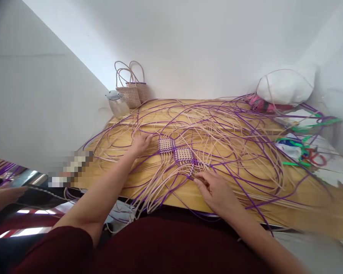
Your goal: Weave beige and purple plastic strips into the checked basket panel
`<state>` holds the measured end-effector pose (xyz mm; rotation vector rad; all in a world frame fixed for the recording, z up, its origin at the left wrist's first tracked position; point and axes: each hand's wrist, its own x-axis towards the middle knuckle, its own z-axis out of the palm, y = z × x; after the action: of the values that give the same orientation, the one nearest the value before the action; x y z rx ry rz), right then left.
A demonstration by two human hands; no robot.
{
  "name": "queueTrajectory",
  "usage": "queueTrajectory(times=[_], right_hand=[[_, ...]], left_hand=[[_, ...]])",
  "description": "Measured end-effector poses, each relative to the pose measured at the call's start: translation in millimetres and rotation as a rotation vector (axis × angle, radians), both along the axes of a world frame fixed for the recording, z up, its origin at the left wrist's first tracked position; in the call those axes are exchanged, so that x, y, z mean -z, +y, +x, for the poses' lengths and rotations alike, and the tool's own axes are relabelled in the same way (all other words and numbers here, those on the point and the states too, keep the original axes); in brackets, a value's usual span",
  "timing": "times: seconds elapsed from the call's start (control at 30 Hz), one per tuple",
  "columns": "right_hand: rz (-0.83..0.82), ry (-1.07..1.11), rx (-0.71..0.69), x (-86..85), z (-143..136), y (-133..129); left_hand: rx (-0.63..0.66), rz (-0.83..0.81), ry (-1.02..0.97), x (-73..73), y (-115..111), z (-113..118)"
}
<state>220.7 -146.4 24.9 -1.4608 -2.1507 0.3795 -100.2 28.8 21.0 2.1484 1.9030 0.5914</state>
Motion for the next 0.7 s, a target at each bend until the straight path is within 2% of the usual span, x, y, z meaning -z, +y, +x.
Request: queueTrajectory(times=[0.07,0.13,0.2,0.27,0.3,0.33,0.4,0.47,0.53,0.6,0.7], right_hand=[[0.02,-0.026,-0.012,6.4,1,-3],[0.043,-0.045,-0.019,13.2,1,-5],[0.073,-0.061,-0.022,18.5,0,-6],[0.096,-0.065,-0.027,22.1,0,-5],[0.104,-0.06,-0.028,23.4,-1,-6],[0.11,-0.05,-0.027,24.7,-1,-6],[0.117,-0.024,-0.026,26.9,-1,-8],[0.132,0.016,-0.018,28.2,-1,-12],[0.166,0.058,-0.008,26.9,0,-19],[0.213,0.077,-0.044,21.5,0,-25],[0.239,0.003,-0.255,6.7,-11,-29]], left_hand=[[-0.003,-0.025,0.031,1.6,-8,-9],[0.007,-0.038,0.055,2.5,-17,-9],[-0.007,0.032,0.055,0.8,-28,2],[0.027,0.176,0.008,-3.6,-41,22],[0.108,0.237,-0.037,-6.2,-49,35],[0.245,0.257,-0.096,-8.7,-56,48],[0.609,0.178,-0.201,-11.5,-69,74],[0.856,0.075,-0.231,-9.8,-76,95],[0.951,-0.022,-0.2,-4.2,-76,109],[0.971,-0.091,-0.124,2.1,-70,118],[0.963,-0.107,0.046,6.1,-51,131]])
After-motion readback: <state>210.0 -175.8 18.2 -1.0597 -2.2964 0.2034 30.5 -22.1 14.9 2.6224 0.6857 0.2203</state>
